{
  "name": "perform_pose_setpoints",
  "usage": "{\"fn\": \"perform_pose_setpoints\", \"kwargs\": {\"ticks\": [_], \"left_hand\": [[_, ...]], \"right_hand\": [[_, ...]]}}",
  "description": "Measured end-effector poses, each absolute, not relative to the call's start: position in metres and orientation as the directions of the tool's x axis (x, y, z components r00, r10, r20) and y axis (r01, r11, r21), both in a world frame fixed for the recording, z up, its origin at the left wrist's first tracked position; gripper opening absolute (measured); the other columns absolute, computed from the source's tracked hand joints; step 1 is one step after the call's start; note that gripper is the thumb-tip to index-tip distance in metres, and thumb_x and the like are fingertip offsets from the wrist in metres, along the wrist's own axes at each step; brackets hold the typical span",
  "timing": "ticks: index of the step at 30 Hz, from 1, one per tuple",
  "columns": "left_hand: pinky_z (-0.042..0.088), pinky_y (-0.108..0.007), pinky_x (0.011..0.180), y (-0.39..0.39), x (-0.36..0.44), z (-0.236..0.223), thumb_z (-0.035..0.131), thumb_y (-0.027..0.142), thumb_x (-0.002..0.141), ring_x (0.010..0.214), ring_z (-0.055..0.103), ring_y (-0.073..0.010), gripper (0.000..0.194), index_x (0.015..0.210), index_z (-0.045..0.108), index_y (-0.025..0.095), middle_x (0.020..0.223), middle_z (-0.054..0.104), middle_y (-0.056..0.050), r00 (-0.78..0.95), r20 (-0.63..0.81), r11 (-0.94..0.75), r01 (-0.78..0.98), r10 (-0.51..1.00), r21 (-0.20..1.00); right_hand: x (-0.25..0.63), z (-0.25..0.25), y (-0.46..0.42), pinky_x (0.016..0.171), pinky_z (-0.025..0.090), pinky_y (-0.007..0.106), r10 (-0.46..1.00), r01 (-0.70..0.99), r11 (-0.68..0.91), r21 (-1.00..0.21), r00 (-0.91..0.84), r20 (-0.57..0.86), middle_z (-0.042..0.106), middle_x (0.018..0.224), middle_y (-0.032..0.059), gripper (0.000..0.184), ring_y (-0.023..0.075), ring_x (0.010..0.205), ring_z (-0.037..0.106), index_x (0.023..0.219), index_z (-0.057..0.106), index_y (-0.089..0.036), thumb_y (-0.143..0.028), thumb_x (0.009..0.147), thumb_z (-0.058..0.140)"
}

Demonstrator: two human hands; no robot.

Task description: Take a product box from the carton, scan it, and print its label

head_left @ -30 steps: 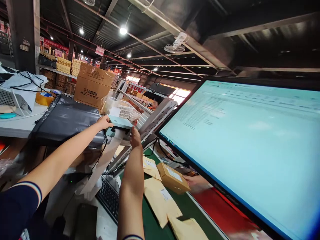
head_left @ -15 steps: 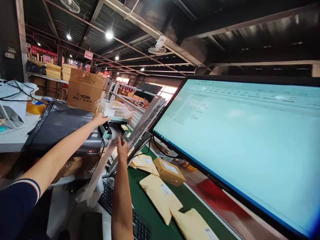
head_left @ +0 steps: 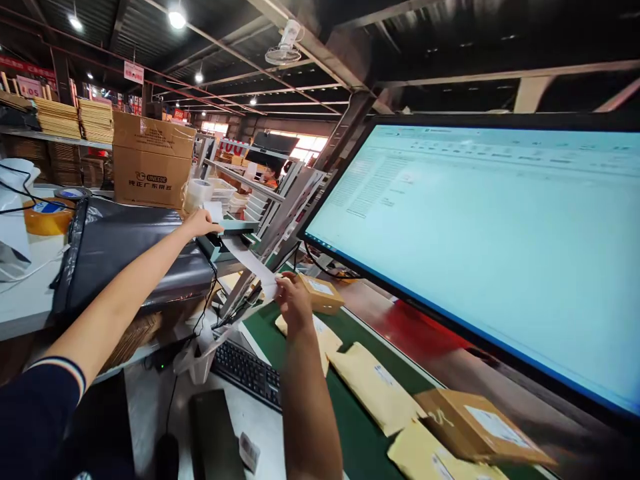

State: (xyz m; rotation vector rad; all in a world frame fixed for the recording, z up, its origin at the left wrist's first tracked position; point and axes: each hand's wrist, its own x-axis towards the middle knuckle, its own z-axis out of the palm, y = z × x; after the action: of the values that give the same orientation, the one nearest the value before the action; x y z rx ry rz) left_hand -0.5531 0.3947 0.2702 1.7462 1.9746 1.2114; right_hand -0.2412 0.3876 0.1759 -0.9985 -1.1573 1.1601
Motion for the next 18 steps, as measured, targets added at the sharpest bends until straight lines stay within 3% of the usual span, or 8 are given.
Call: {"fn": "perform_pose_setpoints", "kwargs": {"ticks": [7,18], "left_hand": [[0.048,-0.03,0.075,0.392,-0.55,0.274,0.088,0.047,0.063,0.082,0.062,-0.022,0.037,0.063,0.063,0.021,0.069,0.065,-0.002,-0.215,0.322,-0.048,0.762,0.922,0.646],[0.048,-0.033,0.083,0.379,-0.539,0.271,0.087,0.038,0.069,0.086,0.063,-0.0222,0.03,0.074,0.065,0.018,0.085,0.069,-0.006,-0.155,0.344,-0.032,0.877,0.926,0.48]], "right_hand": [[-0.196,0.188,0.331,0.048,0.039,0.023,0.986,-0.137,0.087,-0.987,0.152,0.065,0.059,0.067,-0.0066,0.059,0.012,0.055,0.051,0.092,0.054,-0.026,-0.032,0.041,0.083],[-0.159,0.156,0.297,0.044,0.035,0.026,0.972,-0.083,0.106,-0.991,0.217,0.086,0.061,0.066,-0.0048,0.048,0.0136,0.051,0.051,0.094,0.058,-0.025,-0.036,0.051,0.079]]}}
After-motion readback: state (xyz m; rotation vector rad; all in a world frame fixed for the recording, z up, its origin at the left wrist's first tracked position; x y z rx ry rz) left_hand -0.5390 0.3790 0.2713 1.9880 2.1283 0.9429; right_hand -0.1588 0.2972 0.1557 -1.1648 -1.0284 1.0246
